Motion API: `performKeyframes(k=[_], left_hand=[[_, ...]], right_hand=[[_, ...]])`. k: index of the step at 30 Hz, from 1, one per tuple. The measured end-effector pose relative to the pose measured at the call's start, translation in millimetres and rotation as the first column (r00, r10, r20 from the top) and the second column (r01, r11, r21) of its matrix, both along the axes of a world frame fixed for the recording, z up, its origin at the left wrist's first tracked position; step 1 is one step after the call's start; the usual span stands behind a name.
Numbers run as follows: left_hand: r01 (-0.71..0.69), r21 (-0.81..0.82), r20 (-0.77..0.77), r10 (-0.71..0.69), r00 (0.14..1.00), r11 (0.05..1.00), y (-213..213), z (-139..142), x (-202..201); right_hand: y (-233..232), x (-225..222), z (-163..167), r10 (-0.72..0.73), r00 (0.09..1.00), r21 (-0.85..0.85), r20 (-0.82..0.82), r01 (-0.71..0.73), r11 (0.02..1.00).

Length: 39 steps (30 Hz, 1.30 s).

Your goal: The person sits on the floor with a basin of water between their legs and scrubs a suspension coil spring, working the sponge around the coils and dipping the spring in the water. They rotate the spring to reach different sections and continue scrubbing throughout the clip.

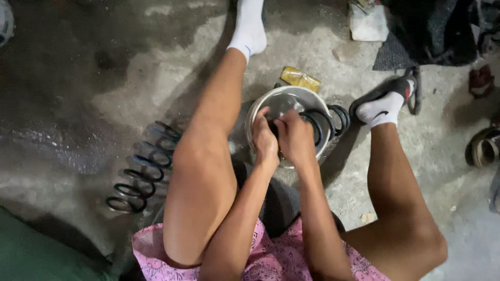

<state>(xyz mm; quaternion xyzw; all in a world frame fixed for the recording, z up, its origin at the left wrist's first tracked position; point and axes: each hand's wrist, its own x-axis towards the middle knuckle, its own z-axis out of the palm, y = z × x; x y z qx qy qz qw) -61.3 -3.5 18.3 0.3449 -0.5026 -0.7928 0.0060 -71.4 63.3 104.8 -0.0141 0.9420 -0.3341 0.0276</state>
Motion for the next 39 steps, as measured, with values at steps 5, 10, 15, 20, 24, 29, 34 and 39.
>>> performKeyframes(k=[5, 10, 15, 20, 24, 29, 34, 39], left_hand=[[-0.015, 0.168, 0.013, 0.013, 1.0, 0.986, -3, 4, -6], [-0.023, 0.214, 0.094, 0.003, 0.996, 0.976, -3, 9, -3], [-0.045, 0.216, 0.083, 0.027, 0.996, 0.975, 1, 0, -2], [-0.033, 0.115, 0.034, 0.029, 0.999, 0.993, 4, -21, -1], [-0.11, 0.122, -0.005, 0.111, 0.994, 0.987, 8, -25, 3], [-0.044, 0.192, -0.032, 0.051, 0.998, 0.98, 1, -11, 3], [0.007, 0.239, -0.069, 0.009, 0.998, 0.971, -4, 5, 10], [0.063, -0.042, -0.152, -0.069, 0.986, 0.997, -1, 14, 20]], right_hand=[[-2, 5, 5, -0.049, 0.999, -0.117, 0.002, 0.049, 0.992], [4, 76, 2, -0.278, 0.959, -0.082, -0.046, 0.274, 0.958], [2, 88, 1, -0.249, 0.939, -0.085, -0.238, 0.235, 0.968], [4, 54, 9, -0.24, 0.971, -0.104, 0.02, 0.241, 0.965], [7, 20, 17, -0.014, 0.987, 0.207, 0.161, -0.02, 0.978], [-1, -16, 9, 0.17, 0.961, 0.217, 0.219, -0.218, 0.951], [4, -21, -1, 0.17, 0.968, 0.202, 0.184, -0.206, 0.957], [2, -18, 9, 0.12, 0.978, 0.151, 0.168, -0.146, 0.978]])
